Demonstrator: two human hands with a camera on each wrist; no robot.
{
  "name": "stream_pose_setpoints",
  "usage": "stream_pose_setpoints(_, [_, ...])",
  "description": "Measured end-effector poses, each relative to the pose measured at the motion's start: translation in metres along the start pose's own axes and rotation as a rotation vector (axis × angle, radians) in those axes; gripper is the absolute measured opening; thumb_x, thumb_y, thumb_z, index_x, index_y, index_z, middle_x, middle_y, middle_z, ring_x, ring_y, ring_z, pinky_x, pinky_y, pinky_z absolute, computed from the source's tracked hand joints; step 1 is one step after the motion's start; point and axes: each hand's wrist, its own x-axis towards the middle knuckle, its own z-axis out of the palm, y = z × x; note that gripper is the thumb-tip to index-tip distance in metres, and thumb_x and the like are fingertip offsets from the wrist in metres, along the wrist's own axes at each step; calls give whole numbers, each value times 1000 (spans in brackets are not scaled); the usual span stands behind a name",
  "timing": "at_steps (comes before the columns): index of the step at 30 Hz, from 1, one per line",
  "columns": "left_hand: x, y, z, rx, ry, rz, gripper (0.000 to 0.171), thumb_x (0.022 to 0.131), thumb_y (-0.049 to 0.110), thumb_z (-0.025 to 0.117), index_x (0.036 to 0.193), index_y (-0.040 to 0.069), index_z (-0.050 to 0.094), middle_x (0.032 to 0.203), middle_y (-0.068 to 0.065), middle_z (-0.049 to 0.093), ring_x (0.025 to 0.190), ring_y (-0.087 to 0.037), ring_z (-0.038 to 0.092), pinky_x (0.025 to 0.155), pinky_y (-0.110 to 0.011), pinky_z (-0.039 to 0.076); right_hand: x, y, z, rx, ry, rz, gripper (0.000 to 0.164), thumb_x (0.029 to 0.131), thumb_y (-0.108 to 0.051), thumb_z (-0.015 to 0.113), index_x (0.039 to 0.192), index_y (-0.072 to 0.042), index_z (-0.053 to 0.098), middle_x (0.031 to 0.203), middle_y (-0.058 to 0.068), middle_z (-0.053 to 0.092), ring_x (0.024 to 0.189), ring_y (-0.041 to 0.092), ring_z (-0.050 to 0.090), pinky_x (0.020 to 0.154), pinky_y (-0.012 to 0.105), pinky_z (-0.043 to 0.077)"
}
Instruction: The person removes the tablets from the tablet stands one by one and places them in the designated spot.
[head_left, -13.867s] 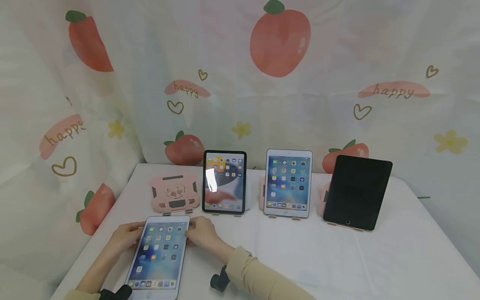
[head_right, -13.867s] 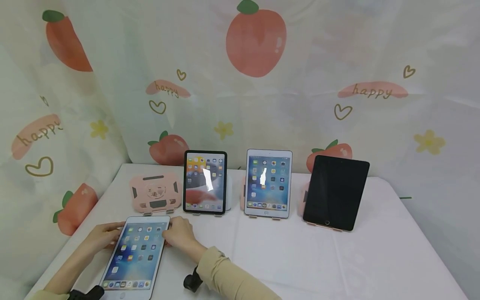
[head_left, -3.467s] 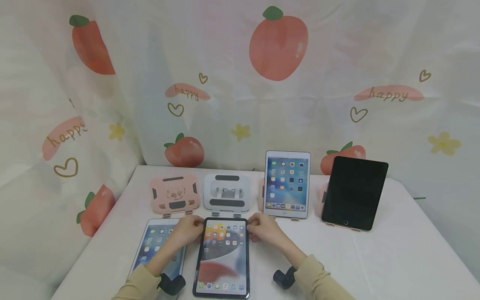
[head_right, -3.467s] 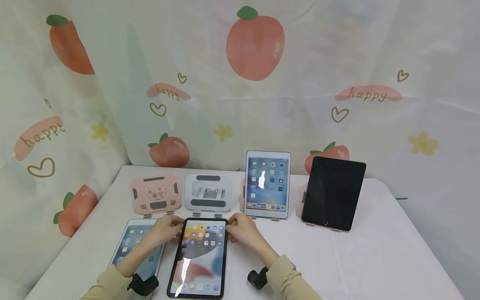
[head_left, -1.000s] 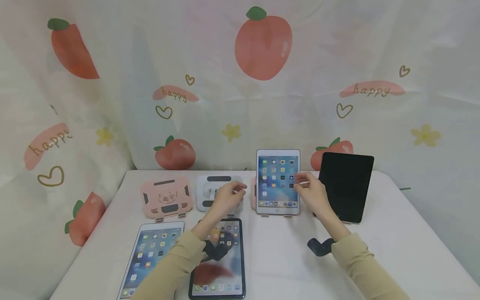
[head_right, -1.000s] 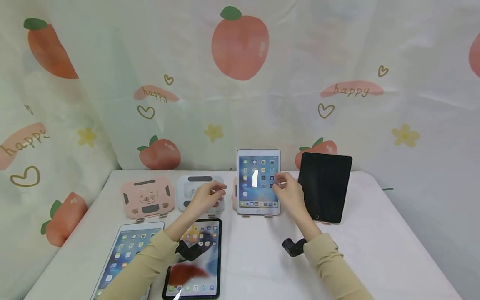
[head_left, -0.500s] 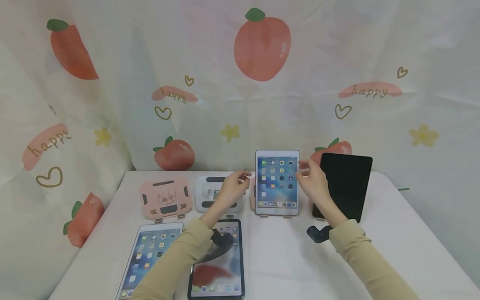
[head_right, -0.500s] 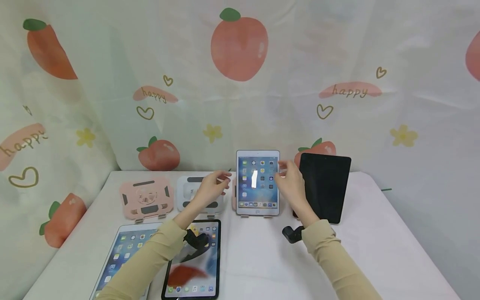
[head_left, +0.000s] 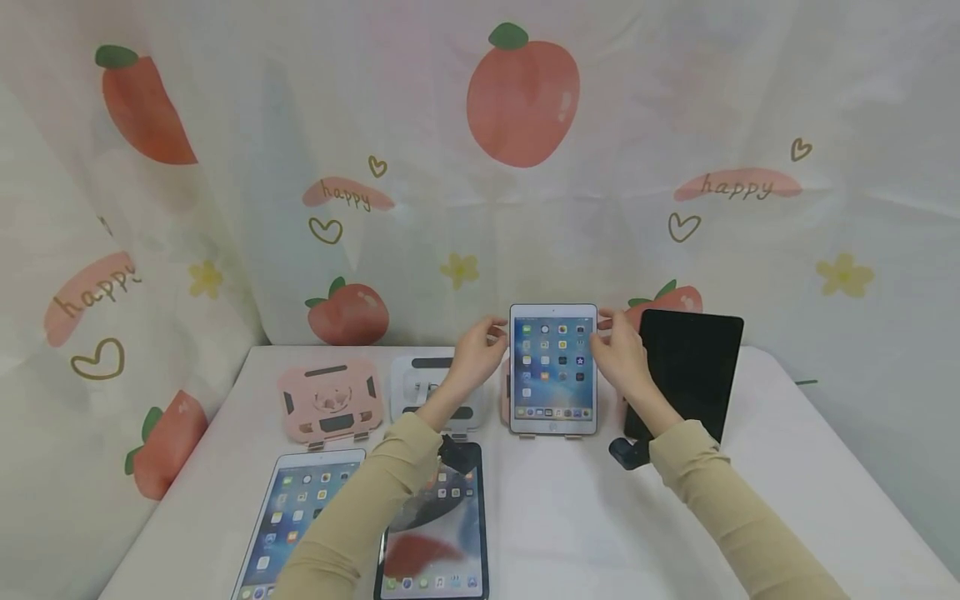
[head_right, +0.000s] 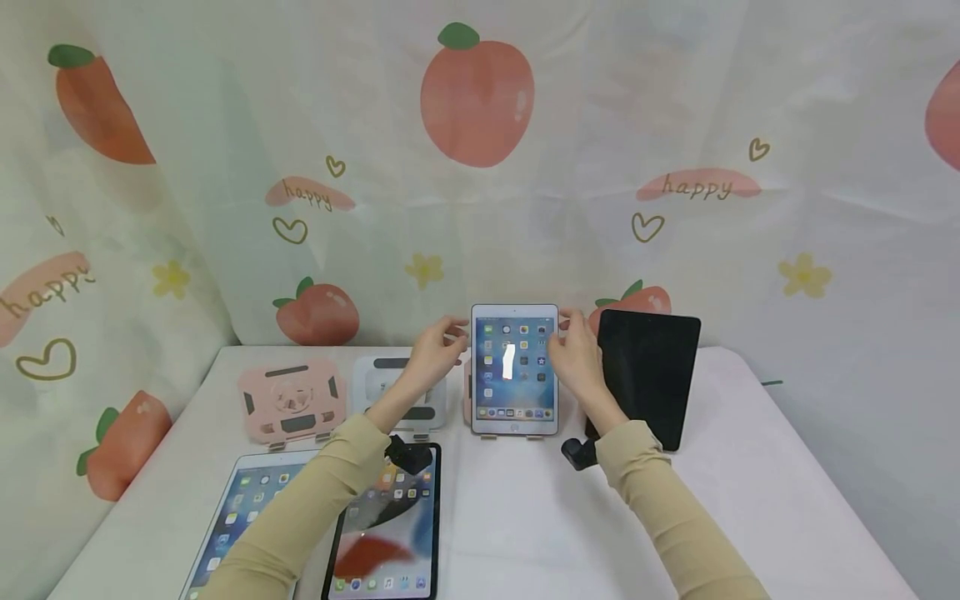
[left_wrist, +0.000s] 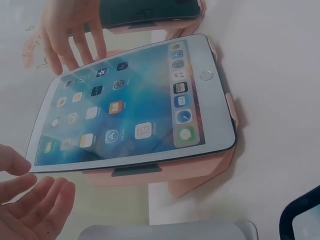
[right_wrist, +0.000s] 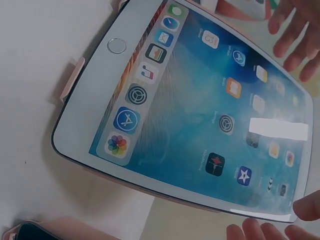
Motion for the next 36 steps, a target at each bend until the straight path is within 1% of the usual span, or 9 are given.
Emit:
stream_pose_setpoints(5, [7,2,6,-12,23,-6,35,90,16,51,124,10,53,105,-8,63,93,-22,64,68,-25,51,5,3,3,11,7,16,42,91,-13,41,132,-1,36,119,22,52,105,38,55,90,53,38])
stream_pose_setpoints(10, [13,0,12,-32,58,-5,34,89,15,51,123,12,53,103,-9,63,91,-22,64,67,-24,51,9,6,7,22,17,37,40,93,-14,39,131,-2,37,118,22,52,106,37,55,91,51,38])
stream_pose_setpoints(15, [17,-3,17,-62,91,-8,31,90,14,50,121,13,54,102,-9,63,88,-21,64,65,-23,50,12,7,11,49,34,77,38,94,-14,37,131,-4,38,119,21,53,110,36,54,91,50,39])
stream_pose_setpoints(22, [19,-6,22,-106,101,-31,30,90,14,50,120,12,55,103,-11,63,88,-22,63,68,-24,51,13,6,12,108,55,105,36,95,-15,38,129,-5,42,115,19,55,107,35,54,85,46,42])
stream_pose_setpoints(29, [19,-4,24,-147,119,-31,27,90,12,51,115,9,58,100,-12,63,85,-20,62,70,-24,51,15,8,12,108,76,126,35,94,-16,40,128,-7,46,110,18,57,103,33,56,81,42,42])
stream_pose_setpoints(33, [20,-3,24,-151,125,-39,26,89,13,52,114,10,59,99,-11,64,84,-18,62,69,-23,51,16,9,12,109,82,134,34,94,-17,42,126,-8,47,108,17,57,101,32,57,78,39,42])
stream_pose_setpoints(36, [20,-3,24,-158,125,-53,25,89,13,53,113,10,60,99,-10,64,84,-18,62,67,-23,51,16,9,11,118,83,133,33,94,-17,43,125,-8,48,107,17,58,100,32,57,79,40,42])
